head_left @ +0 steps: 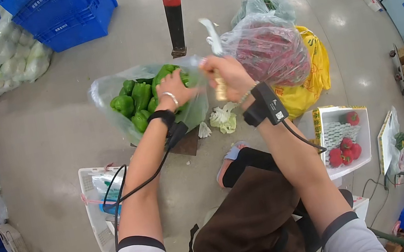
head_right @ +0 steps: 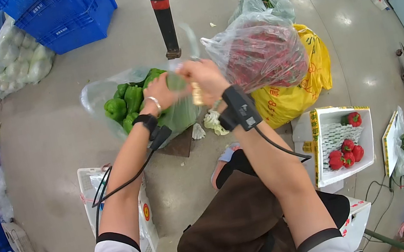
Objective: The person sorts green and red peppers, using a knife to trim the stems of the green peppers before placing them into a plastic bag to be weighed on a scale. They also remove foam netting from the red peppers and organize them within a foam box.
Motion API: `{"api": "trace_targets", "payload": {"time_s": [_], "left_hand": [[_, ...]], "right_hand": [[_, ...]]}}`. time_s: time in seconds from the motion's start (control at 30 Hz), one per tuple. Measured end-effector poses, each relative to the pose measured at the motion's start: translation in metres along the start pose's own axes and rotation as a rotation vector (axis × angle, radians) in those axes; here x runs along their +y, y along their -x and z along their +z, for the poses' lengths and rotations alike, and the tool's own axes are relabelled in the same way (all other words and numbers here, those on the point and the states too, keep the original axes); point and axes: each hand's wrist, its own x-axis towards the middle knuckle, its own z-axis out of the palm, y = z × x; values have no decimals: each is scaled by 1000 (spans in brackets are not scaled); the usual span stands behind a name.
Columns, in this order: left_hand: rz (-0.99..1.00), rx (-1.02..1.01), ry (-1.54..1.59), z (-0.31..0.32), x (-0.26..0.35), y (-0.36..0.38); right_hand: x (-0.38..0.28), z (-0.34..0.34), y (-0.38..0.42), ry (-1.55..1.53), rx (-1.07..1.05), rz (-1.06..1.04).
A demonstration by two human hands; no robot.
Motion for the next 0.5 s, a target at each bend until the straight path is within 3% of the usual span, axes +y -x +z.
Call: {"api": "trace_targets", "payload": {"time_s": [0.03,0.13,0.33,0.5], "left_hand": [[-24,-148,-97,2,5,-13],[-3,-53,-205,14,1,-16],[204,369,277,22,-37,21],[131,387,384,-9,-49,56]], "right_hand": [[-8,13,5,23,-25,-46],[-22,25,9,93,-34,-63],[-1,-37,5,158,53,-11],[6,-49,-1,304,168,16]]}}
